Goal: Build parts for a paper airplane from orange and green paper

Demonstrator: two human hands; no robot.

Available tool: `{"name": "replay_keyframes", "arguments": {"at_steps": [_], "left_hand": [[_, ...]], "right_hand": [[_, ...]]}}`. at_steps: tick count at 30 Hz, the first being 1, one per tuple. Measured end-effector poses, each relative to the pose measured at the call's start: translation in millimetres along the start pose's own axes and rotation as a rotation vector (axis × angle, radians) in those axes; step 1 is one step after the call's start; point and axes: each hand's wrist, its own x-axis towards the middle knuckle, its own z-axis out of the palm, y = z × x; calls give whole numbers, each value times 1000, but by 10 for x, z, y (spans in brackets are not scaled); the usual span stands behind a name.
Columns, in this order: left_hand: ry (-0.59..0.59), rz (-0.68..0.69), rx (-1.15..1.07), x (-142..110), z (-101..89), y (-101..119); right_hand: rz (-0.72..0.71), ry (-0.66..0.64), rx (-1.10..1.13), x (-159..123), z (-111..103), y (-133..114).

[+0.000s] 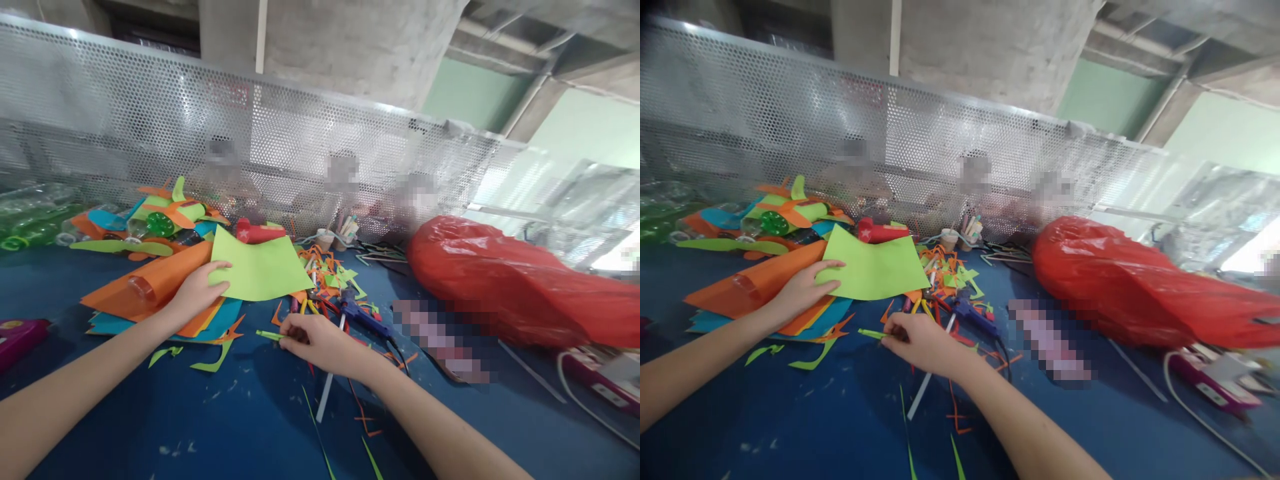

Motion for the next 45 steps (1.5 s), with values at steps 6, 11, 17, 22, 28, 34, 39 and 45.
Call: {"name": "replay_keyframes", "arguments": {"at_steps": [6,11,17,22,28,34,39,45], "left_hand": [[66,152,200,176,-8,-27],[149,211,321,369,39,-8],[235,401,491,360,168,137],[-58,691,468,335,498,395],[-157,774,393,387,835,645],[-29,619,271,412,783,631],[-11,576,179,113,437,516],[-331,845,160,-462,102,390]], "right_hand": [[-33,-10,27,1,1,69],[-54,-3,39,-5,-5,87],[-49,3,10,-14,-27,78],[-79,-6,13,-19,-24,86],[-82,-15,23,-24,-22,119],[-68,-20,69,-33,-40,127],[-28,-133,494,-36,-121,46],[45,236,537,39,-233,47]]}}
